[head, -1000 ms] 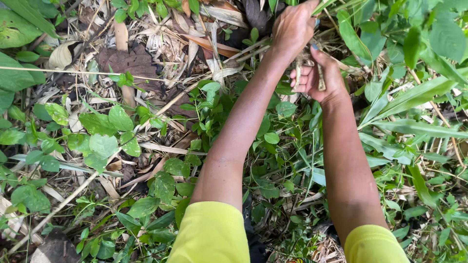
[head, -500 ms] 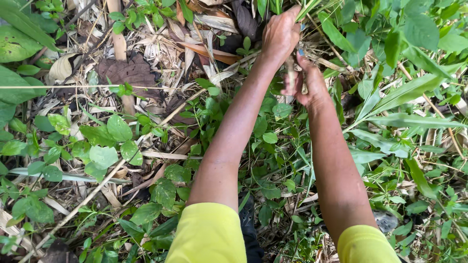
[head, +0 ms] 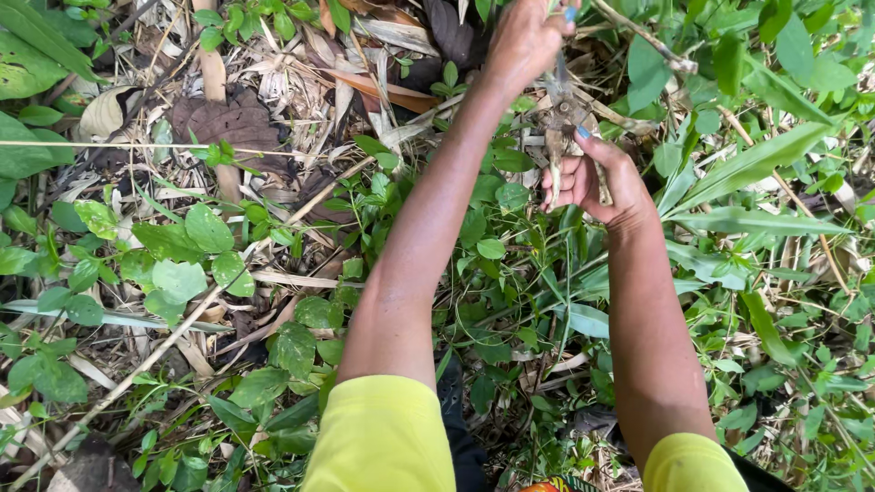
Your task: The person uses a pair of shears to cut small green plants in a garden. They repeatedly grasp stems with one hand and cut them with the shears, then drop the cuttings onto the ground.
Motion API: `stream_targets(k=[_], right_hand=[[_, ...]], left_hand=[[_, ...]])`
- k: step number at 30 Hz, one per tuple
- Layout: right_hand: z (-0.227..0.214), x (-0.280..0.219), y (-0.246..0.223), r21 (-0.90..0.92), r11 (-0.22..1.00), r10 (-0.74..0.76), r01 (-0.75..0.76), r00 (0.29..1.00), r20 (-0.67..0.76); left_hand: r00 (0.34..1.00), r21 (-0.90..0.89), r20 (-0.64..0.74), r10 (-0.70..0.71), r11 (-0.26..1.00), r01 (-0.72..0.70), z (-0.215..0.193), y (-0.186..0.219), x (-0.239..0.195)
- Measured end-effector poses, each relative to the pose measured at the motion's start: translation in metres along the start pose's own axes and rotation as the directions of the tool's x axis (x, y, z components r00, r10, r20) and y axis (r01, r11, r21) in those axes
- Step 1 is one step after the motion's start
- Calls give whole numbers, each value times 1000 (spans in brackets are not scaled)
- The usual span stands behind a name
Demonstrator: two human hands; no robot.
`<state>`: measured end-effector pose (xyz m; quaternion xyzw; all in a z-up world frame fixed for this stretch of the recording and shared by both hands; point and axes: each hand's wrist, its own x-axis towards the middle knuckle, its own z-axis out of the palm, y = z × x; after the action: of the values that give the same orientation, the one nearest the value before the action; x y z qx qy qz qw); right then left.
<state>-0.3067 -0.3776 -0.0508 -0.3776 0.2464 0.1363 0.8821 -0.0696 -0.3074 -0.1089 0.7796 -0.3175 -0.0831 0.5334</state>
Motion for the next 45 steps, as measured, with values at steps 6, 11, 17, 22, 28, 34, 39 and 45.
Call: stream_targets(k=[6,11,17,22,28,34,39,45], right_hand=[[-20,-11,2,59,988,-140,145,988,-72],[-38,-34,16,103,977,-175,185,980,-96],[-73,-47,34,224,951,-190,214,974,-123],[-97,-43,31,299,930,-197,213,977,-83],[-104,-10,11,252,962,-103,110,994,-41],[-103,-18,11,223,969,-99,110,993,-60],[-108,-39,32,497,839,-213,221,974,-74],[-123,-2,11,404,897,-182,178,983,-30]], left_hand=[[991,79,-134,-11,997,22,-5,13,-6],[920,-234,119,-375,889,393,22,47,-20],[989,48,146,1,999,-8,81,34,-16],[993,1,29,112,994,-112,112,19,-13],[990,178,142,-15,984,-11,133,17,-8],[994,142,105,-17,990,2,142,15,-9],[979,148,150,-139,982,116,146,16,-10],[996,217,82,-35,976,17,169,7,-7]])
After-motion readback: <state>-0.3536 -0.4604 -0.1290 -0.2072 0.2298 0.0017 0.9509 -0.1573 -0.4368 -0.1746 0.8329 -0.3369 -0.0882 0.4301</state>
